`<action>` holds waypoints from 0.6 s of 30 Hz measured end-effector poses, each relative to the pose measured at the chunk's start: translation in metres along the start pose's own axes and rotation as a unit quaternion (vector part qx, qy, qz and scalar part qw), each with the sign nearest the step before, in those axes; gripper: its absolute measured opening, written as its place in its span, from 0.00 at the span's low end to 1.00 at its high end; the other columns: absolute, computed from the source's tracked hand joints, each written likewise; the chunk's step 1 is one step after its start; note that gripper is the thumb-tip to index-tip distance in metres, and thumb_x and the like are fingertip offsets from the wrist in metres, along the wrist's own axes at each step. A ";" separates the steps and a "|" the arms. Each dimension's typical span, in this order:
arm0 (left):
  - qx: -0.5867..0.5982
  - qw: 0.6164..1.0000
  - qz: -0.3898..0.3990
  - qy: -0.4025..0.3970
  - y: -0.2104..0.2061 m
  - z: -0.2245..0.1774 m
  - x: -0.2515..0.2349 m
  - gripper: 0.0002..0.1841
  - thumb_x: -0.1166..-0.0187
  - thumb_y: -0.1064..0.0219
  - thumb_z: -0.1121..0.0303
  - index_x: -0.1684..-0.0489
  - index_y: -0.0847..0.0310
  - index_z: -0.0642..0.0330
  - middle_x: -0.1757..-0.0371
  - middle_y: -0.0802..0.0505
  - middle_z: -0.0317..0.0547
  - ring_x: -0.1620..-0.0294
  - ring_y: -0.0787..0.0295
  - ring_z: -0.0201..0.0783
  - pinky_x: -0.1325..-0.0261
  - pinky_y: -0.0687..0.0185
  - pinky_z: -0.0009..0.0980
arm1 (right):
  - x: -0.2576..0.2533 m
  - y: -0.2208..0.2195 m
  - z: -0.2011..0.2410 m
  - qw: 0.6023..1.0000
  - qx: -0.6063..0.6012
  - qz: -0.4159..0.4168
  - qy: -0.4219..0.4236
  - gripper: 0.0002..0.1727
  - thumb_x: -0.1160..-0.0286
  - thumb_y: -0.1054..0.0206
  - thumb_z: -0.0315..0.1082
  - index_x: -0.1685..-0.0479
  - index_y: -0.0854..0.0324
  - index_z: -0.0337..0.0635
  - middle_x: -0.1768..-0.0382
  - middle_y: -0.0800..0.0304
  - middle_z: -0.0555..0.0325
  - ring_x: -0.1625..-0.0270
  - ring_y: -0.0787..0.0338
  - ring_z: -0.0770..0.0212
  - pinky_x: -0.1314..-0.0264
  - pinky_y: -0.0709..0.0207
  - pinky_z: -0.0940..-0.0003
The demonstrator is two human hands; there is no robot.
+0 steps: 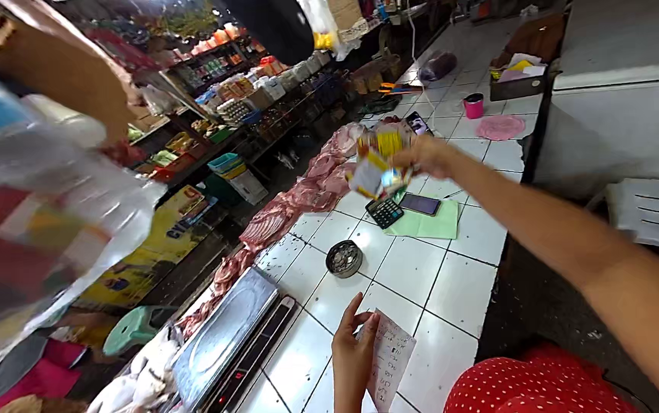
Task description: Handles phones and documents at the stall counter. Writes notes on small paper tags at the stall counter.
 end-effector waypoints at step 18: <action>0.019 0.975 0.143 0.171 -0.302 0.003 -0.064 0.22 0.07 0.49 0.65 0.26 0.26 0.75 0.34 0.12 0.63 0.36 0.14 0.43 0.28 0.23 0.41 | 0.034 0.210 -0.274 0.953 -0.165 -0.032 -0.254 0.23 0.23 0.28 0.28 0.30 0.24 0.32 0.44 0.11 0.41 0.47 0.09 0.53 0.44 0.15 0.56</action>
Point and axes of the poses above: each hand's wrist, its own x-axis away from the middle knuckle, its own y-axis out of the back of the hand, z = x × y, the point moved 5 cm from there along -x, towards the middle knuckle
